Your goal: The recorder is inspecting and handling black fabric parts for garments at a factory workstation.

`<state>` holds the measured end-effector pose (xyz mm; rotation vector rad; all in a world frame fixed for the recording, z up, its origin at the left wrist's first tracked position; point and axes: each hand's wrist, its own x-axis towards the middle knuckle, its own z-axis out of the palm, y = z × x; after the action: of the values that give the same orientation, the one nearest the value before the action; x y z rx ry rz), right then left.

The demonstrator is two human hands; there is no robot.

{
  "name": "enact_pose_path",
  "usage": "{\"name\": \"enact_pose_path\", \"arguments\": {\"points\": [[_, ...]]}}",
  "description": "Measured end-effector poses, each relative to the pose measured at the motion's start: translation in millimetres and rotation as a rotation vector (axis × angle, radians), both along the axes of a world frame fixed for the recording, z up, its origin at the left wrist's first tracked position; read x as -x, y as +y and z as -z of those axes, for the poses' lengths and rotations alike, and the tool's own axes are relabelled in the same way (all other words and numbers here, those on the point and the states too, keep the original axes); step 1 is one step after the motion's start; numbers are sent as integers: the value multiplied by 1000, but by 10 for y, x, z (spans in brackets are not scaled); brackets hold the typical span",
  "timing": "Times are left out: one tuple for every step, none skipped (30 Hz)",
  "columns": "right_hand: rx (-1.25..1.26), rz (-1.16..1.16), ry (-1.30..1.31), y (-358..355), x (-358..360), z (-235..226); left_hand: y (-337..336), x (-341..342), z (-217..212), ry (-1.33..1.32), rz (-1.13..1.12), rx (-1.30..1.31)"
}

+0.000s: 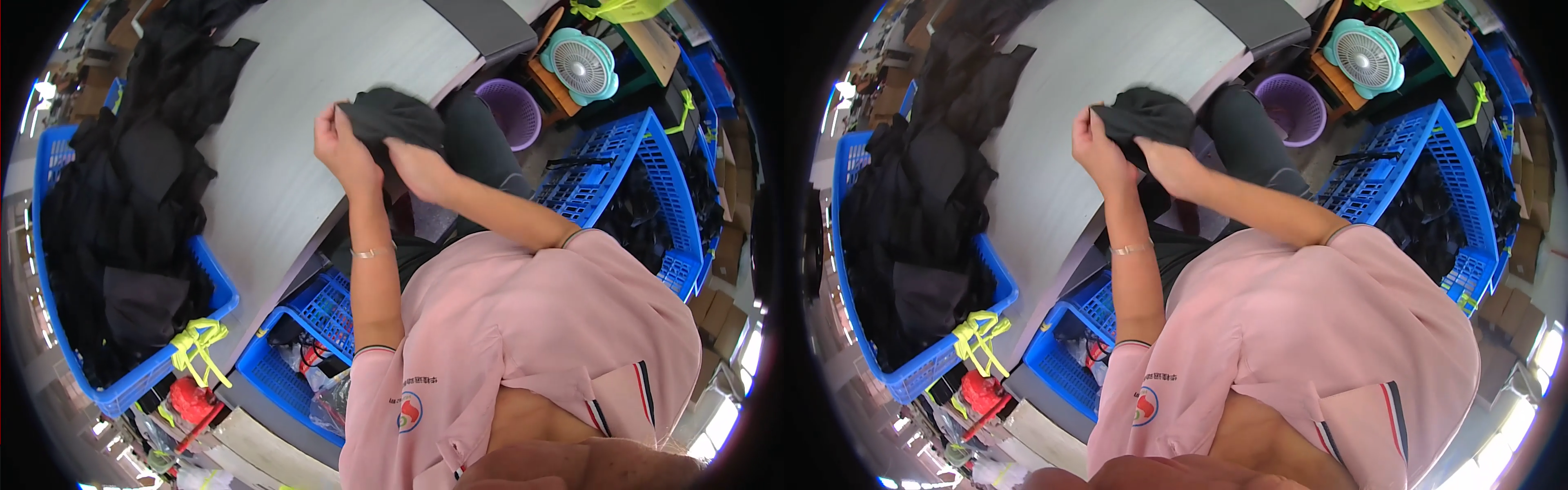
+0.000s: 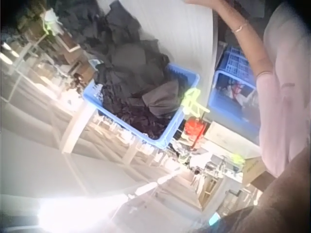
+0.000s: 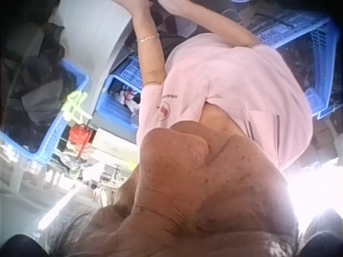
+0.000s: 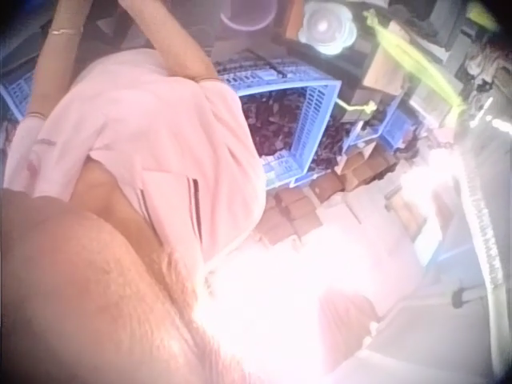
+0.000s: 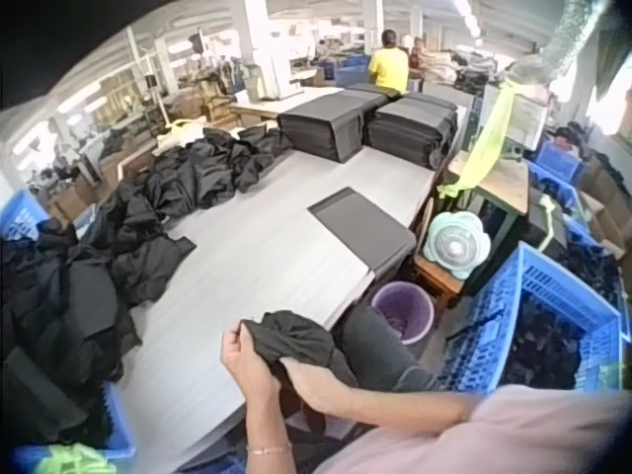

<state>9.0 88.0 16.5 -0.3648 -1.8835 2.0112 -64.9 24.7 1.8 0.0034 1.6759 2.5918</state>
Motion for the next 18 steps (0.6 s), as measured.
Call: {"name": "enact_pose_path", "arguments": {"points": [[86,-156,-134,-45,-149,-16,-53,192,0,29,-12,2],[81,-279,-122,-80,-305,-12,-137,403,-13,85,-86,162],[96,-401,-63,-67,-481,6,-260,577,-23,101,-154,335],[190,-577,-156,-74,-660,32,-458,761,-74,89,-183,284],[296,-746,-185,-15,-896,26,-614,882,-116,-88,-226,292],[436,-667,-305,4,-889,95,-674,867,-113,72,-276,194],[302,-643,-380,155,-852,142,-716,840,-137,90,-271,190],[317,-478,-247,246,-822,164,-734,773,-172,96,-226,138],[304,-274,-288,320,-761,172,-706,658,-215,172,-151,64],[-12,-198,-112,385,-675,153,-658,550,-281,159,-174,110],[-296,-63,-33,430,-589,108,-586,416,-352,128,-174,117],[-476,67,88,413,-499,54,-498,253,-416,149,-113,198],[-477,73,71,383,-412,-15,-418,90,-480,192,-56,271],[-528,99,139,350,-319,-85,-347,-65,-537,217,26,357],[-603,104,185,329,-242,-154,-297,-206,-583,290,93,422],[-589,134,207,333,-165,-209,-267,-332,-618,314,130,442],[-582,139,140,358,-102,-248,-282,-398,-647,379,133,477],[-584,126,97,395,-66,-269,-301,-418,-657,364,97,410]]}}
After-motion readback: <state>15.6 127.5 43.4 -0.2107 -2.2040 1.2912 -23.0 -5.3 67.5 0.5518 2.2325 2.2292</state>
